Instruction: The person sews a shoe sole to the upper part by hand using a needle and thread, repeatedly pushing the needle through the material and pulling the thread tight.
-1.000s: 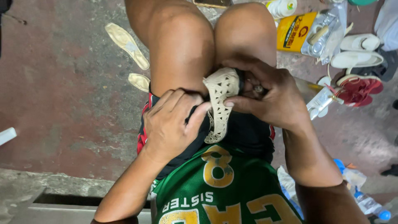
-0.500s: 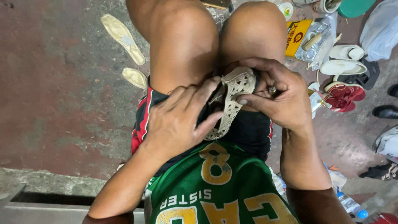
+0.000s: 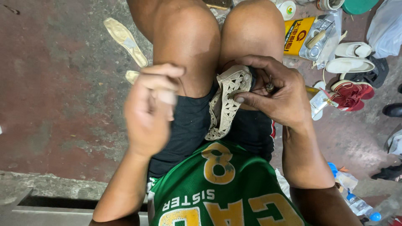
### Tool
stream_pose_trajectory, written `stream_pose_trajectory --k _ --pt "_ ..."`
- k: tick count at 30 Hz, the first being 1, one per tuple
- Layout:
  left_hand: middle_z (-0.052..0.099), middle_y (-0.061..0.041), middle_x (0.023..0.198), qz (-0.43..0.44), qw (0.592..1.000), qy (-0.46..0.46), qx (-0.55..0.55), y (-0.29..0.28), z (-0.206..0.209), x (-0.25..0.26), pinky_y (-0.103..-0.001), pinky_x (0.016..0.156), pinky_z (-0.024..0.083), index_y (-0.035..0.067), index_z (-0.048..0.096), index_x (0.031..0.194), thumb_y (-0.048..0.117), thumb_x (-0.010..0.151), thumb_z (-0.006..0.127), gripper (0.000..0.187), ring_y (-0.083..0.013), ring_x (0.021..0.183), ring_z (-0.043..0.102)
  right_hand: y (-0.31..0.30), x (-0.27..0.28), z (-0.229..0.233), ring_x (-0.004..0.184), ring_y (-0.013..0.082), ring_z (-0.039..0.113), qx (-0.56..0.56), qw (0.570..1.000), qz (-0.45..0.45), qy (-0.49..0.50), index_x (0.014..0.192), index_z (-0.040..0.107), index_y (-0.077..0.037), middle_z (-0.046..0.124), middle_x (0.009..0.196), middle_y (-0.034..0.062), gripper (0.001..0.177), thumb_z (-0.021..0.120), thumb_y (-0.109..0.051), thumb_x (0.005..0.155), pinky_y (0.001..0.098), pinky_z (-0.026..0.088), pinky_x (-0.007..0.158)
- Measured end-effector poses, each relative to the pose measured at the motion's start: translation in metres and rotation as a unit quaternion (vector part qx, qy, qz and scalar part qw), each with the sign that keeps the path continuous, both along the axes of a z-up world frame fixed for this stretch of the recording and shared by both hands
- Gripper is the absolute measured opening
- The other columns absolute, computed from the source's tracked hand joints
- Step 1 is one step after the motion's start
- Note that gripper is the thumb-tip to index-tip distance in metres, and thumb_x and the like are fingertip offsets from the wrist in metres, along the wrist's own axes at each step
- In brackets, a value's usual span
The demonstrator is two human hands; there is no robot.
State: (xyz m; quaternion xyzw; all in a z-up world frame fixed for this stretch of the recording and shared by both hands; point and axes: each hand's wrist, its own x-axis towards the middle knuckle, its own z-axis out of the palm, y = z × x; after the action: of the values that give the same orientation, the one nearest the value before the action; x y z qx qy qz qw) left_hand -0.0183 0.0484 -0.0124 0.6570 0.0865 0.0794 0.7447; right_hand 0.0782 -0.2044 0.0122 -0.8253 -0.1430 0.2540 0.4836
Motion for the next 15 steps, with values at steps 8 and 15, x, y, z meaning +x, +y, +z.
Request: stream_pose_trajectory --k 8,15 --pt "0.064 -0.009 0.098 -0.138 0.913 -0.056 0.379 -0.027 0.01 0.003 -0.037 0.074 0.053 0.006 0.065 0.111 0.025 0.096 0.075 0.026 -0.0271 0.085 0.064 -0.014 -0.005 0.003 0.066 -0.0018 0.046 0.011 0.998 -0.049 0.047 0.138 0.063 0.0 0.059 0.078 -0.0044 0.065 0.09 -0.002 0.078 0.0155 0.035 0.059" --pt "0.069 -0.013 0.1 -0.07 0.969 0.032 -0.235 -0.006 -0.004 -0.007 -0.026 0.06 0.047 0.007 0.061 0.09 0.021 0.1 0.065 0.018 -0.0123 0.074 0.06 -0.014 -0.006 0.001 0.069 0.0 0.051 -0.001 0.999 -0.033 0.002 0.137 0.064 -0.001 0.062 0.082 -0.0043 0.063 0.091 -0.006 0.08 0.0183 0.043 0.06"
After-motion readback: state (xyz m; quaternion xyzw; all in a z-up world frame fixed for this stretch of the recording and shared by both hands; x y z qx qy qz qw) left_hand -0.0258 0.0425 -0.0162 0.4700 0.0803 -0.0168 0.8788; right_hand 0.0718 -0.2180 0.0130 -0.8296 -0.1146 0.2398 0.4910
